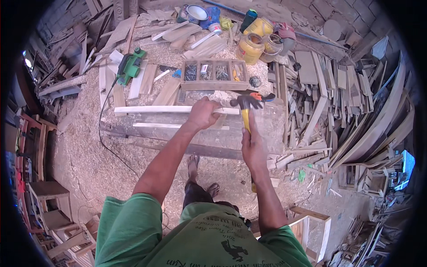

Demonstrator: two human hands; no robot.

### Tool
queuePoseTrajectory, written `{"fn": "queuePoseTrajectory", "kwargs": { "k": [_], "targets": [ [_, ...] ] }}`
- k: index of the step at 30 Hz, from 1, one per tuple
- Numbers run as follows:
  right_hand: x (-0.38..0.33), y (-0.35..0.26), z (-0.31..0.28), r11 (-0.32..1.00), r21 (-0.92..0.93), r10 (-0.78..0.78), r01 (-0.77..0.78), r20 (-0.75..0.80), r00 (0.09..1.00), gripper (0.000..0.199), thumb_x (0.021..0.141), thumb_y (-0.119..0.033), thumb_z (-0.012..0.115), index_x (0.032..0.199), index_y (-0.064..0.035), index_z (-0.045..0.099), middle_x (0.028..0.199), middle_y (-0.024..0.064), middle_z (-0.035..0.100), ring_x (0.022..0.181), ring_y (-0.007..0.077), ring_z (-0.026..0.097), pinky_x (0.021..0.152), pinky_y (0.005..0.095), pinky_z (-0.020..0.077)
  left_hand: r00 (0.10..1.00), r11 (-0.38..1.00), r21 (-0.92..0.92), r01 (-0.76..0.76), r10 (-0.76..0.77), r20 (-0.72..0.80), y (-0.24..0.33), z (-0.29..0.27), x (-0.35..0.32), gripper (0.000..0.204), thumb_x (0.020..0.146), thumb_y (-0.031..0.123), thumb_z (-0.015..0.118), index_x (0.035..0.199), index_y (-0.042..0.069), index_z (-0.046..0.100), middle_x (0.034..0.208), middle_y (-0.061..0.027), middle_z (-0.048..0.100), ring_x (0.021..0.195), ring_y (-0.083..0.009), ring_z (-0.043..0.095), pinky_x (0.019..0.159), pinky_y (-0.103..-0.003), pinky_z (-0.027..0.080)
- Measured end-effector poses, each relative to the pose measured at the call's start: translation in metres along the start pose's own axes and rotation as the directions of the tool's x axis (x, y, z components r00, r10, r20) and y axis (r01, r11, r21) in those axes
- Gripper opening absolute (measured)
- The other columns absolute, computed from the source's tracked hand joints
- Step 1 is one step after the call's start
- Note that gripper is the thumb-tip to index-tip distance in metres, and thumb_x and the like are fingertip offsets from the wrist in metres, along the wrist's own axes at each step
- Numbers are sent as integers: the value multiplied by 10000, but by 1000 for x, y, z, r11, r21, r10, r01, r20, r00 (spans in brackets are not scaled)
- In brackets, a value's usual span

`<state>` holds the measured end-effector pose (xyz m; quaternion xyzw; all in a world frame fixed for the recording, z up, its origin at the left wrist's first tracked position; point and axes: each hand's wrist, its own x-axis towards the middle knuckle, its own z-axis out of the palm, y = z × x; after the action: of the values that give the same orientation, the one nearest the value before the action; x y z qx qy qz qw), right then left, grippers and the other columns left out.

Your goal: The person cuts a wooden plank with a hand saw, measures and marks it with a pencil and square, and then hammers nails into the pieces to assemble a wooden frame. The person works on a cluttered workshop floor, handling various tools and wood scraps.

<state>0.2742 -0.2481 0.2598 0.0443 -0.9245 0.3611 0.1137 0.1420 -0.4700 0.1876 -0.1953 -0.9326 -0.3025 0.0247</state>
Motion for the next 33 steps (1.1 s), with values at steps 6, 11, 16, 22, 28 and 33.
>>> {"fn": "queuePoseTrajectory", "kwargs": {
  "k": [6, 11, 16, 22, 28, 33],
  "targets": [
    [-5, 22, 14, 976, -205, 79, -73, 22, 997, 633, 1119, -215, 600, 1719, -268, 405, 850, 281, 734, 763, 516, 714, 676, 619, 536, 999, 998, 58, -1, 4, -50, 1, 4, 1, 353, 916, 315, 833, 1234, 163, 839, 1228, -64, 806, 1172, -359, 651, 1055, -480, 537],
    [-1, 16, 13, 947, -281, 196, -156, 121, 973, 654, 1145, -271, 538, 1754, -306, 303, 918, 273, 763, 796, 517, 732, 722, 623, 574, 975, 986, -71, -152, 138, -172, 3, 3, 4, 251, 954, 251, 783, 1170, 135, 839, 1165, -82, 819, 1130, -347, 707, 1024, -475, 555],
    [-5, 16, 14, 954, -250, 199, -163, 126, 972, 657, 1158, -295, 499, 1766, -317, 254, 978, 271, 778, 806, 525, 733, 748, 624, 587, 999, 963, -267, -28, 23, -22, -3, 2, 14, 202, 1000, 230, 752, 1090, 65, 823, 1110, -121, 811, 1086, -367, 735, 1015, -455, 553],
    [-8, 18, 15, 958, -218, 217, -186, 126, 968, 716, 1141, -295, 540, 1767, -403, 211, 900, 283, 752, 832, 528, 745, 782, 636, 599, 983, 988, -89, -127, 114, -141, 12, 2, 9, 169, 985, 223, 758, 1034, 74, 820, 1081, -128, 801, 1044, -387, 725, 959, -491, 557],
    [-6, 16, 15, 959, -262, 146, -111, 120, 982, 701, 1140, -252, 544, 1772, -270, 243, 929, 254, 776, 784, 515, 729, 734, 626, 577, 992, 993, -78, -94, 87, -90, 17, -6, 4, 206, 959, 209, 778, 1129, 98, 814, 1124, -133, 803, 1088, -407, 703, 996, -510, 548],
    [-2, 19, 13, 956, -265, 162, -125, 122, 979, 698, 1134, -250, 562, 1765, -291, 268, 906, 259, 766, 774, 512, 726, 729, 624, 578, 993, 991, -70, -118, 118, -5, -1, -11, 7, 331, 936, 198, 806, 1249, 90, 803, 1217, -159, 784, 1184, -412, 664, 1093, -500, 527]
  ]
}}
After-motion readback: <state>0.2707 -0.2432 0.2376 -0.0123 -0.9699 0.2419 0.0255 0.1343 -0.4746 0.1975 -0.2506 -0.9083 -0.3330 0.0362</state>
